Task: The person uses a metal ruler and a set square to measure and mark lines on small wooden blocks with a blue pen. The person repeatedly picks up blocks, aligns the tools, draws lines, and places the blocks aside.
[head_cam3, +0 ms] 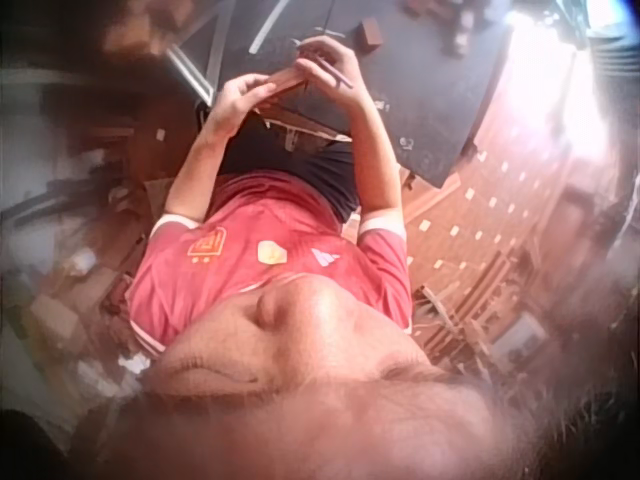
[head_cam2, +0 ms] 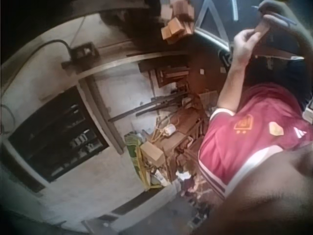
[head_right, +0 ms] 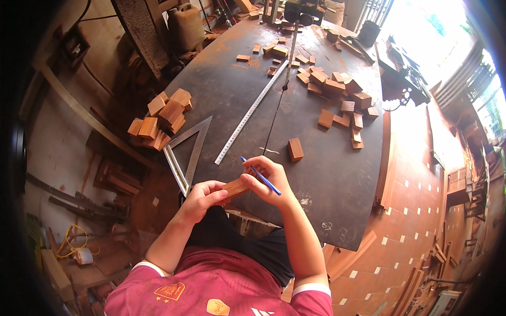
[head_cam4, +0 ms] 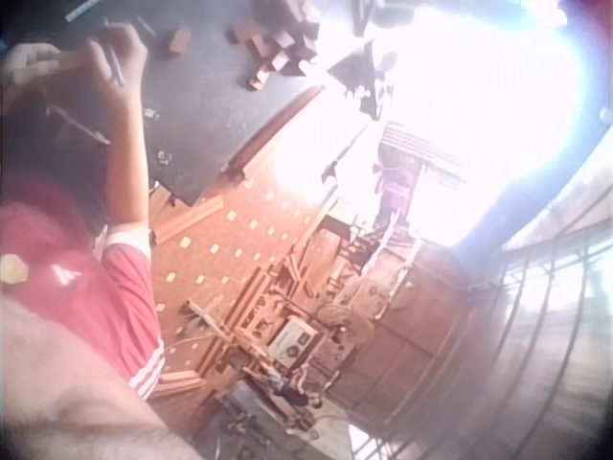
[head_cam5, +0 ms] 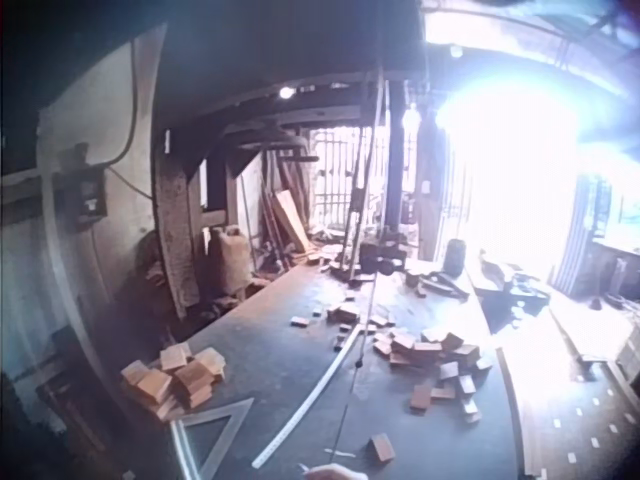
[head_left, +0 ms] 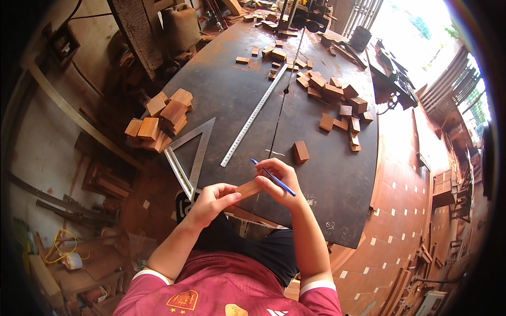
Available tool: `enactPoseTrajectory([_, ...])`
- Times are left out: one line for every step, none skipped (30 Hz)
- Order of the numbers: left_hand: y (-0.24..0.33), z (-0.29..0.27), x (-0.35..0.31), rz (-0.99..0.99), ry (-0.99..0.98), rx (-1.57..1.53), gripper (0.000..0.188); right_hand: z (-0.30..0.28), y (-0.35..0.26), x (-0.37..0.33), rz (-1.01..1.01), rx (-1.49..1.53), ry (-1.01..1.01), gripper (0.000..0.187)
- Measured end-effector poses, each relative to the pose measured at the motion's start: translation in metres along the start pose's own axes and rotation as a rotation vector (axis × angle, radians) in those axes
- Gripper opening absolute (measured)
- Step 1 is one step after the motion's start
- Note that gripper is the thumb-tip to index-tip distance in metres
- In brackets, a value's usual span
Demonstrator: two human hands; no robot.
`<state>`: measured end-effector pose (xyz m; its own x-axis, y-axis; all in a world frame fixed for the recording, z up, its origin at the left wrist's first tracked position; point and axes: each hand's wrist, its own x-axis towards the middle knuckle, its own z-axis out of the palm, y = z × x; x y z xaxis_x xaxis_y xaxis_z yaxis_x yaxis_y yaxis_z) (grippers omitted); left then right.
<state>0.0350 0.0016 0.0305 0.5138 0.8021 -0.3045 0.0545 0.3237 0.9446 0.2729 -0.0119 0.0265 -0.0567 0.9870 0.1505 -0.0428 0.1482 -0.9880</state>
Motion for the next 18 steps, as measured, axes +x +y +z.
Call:
enactPoseTrajectory([0.001,-0.003,0.002,-0.011,-0.001,0.032,0.043,0.001,0.0,0.001,-0.003,-0.007,-0.002,0.03])
enactPoseTrajectory([0.001,-0.007,0.004,-0.023,-0.001,0.065,0.044,0.001,0.0,0.001,-0.001,-0.02,-0.004,0.029])
enactPoseTrajectory([0.001,-0.011,0.005,-0.033,0.001,0.096,0.045,0.002,0.0,0.0,0.0,-0.032,-0.008,0.029])
enactPoseTrajectory([0.0,-0.01,0.009,-0.026,0.056,0.089,0.046,0.004,0.0,0.001,0.001,-0.045,-0.013,0.028])
enactPoseTrajectory([0.003,-0.009,0.011,-0.01,0.113,0.279,0.047,0.006,0.002,0.001,-0.014,-0.147,0.021,0.028])
enactPoseTrajectory([0.01,-0.006,0.013,0.007,0.163,0.469,0.048,0.007,0.003,0.001,-0.03,-0.254,0.062,0.028])
enactPoseTrajectory([0.018,-0.002,0.015,0.022,0.215,0.658,0.048,0.008,0.005,0.002,-0.045,-0.359,0.099,0.028])
enactPoseTrajectory([0.027,0.004,0.015,0.077,0.301,0.757,0.045,0.01,0.008,0.003,-0.117,-0.508,0.143,0.029])
enactPoseTrajectory([0.028,0.003,0.018,0.163,0.361,0.818,0.044,0.012,0.01,0.004,-0.192,-0.653,0.187,0.029])
enactPoseTrajectory([0.027,0.001,0.021,0.249,0.42,0.878,0.043,0.013,0.011,0.006,-0.269,-0.798,0.231,0.03])
enactPoseTrajectory([0.026,-0.001,0.024,0.336,0.478,0.938,0.042,0.014,0.011,0.006,-0.281,-0.793,0.222,0.032])
enactPoseTrajectory([0.026,-0.006,0.029,0.359,0.488,0.964,0.037,0.013,0.012,0.006,-0.29,-0.785,0.214,0.034])
enactPoseTrajectory([0.029,-0.009,0.031,0.347,0.496,0.972,0.034,0.014,0.012,0.006,-0.299,-0.778,0.208,0.037])
enactPoseTrajectory([0.032,-0.011,0.035,0.336,0.503,0.98,0.03,0.015,0.009,0.007,-0.357,-0.799,0.182,0.04])
enactPoseTrajectory([0.036,-0.014,0.039,0.325,0.508,0.988,0.027,0.016,0.004,0.008,-0.414,-0.82,0.157,0.044])
enactPoseTrajectory([0.035,-0.023,0.046,0.322,0.499,0.983,0.022,0.017,0.0,0.009,-0.472,-0.84,0.132,0.047])
enactPoseTrajectory([0.037,-0.029,0.053,0.321,0.495,0.997,0.02,0.019,-0.002,0.009,-0.484,-0.825,0.095,0.05])
enactPoseTrajectory([0.037,-0.036,0.062,0.307,0.486,1.023,0.021,0.022,-0.003,0.011,-0.497,-0.813,0.058,0.053])
